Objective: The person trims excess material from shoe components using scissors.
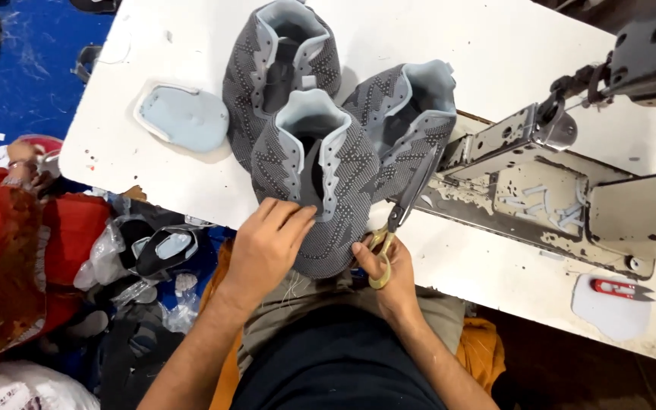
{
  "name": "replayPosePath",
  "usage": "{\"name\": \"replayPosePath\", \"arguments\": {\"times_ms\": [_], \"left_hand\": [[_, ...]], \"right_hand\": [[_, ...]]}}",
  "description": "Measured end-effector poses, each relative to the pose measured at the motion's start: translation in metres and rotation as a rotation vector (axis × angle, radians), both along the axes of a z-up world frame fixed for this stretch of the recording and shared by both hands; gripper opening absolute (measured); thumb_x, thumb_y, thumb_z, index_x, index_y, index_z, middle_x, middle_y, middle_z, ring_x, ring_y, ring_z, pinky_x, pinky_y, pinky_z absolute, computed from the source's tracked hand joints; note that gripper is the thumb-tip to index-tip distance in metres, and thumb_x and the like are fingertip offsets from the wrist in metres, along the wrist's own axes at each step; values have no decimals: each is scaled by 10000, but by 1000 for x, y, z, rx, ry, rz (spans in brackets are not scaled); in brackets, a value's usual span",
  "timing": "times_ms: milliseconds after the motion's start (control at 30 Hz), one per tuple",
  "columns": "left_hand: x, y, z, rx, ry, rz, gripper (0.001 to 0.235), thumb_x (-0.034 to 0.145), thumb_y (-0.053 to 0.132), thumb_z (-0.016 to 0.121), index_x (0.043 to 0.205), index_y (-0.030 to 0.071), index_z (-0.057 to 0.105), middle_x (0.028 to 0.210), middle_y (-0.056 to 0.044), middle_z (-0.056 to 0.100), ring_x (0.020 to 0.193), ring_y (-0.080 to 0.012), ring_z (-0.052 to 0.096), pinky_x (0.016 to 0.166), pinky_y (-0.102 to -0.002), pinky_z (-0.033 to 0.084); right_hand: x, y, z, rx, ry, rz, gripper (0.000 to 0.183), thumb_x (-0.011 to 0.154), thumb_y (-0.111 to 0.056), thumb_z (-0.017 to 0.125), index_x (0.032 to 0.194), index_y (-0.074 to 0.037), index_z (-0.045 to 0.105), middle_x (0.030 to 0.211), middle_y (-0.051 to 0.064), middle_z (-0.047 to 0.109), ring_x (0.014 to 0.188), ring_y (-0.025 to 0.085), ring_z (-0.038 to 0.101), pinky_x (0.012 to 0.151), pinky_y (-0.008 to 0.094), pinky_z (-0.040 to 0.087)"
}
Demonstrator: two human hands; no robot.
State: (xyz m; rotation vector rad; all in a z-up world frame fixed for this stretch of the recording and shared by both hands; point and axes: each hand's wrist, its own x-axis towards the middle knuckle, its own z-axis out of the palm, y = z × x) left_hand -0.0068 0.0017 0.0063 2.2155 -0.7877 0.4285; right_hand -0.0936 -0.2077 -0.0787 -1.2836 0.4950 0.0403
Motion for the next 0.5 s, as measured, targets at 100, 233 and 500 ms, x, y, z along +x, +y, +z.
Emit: {"name": "replayPosePath", "arguments": {"times_ms": [100, 233, 500], "left_hand": [[-1, -6, -7, 41, -21, -38, 194, 838, 47, 745, 1023, -2, 712, 955, -99, 652, 884, -281, 626, 744, -374, 536], [9, -9, -18, 178, -46, 34, 94, 826, 78, 721, 877, 53, 646, 853, -109, 602, 845, -308, 612, 707, -422, 522], [-20, 36, -87, 222, 470, 547, 276, 957, 342, 731, 1020, 76, 694, 828, -145, 708, 799, -361, 693, 715, -458, 538]], "right_hand": [[-3, 2, 8, -32, 26, 1, 210, 886, -136, 792, 934, -35, 614, 800, -6, 593, 723, 83, 527, 659, 258, 445], [-4, 2, 0, -115, 52, -11, 231, 845, -174, 806, 924, -67, 617, 802, -22, 597, 734, 75, 542, 670, 255, 468], [-3, -15, -20, 35, 15, -16, 260, 846, -183, 818, 918, -56, 603, 784, -23, 562, 705, 82, 506, 647, 260, 436]]}}
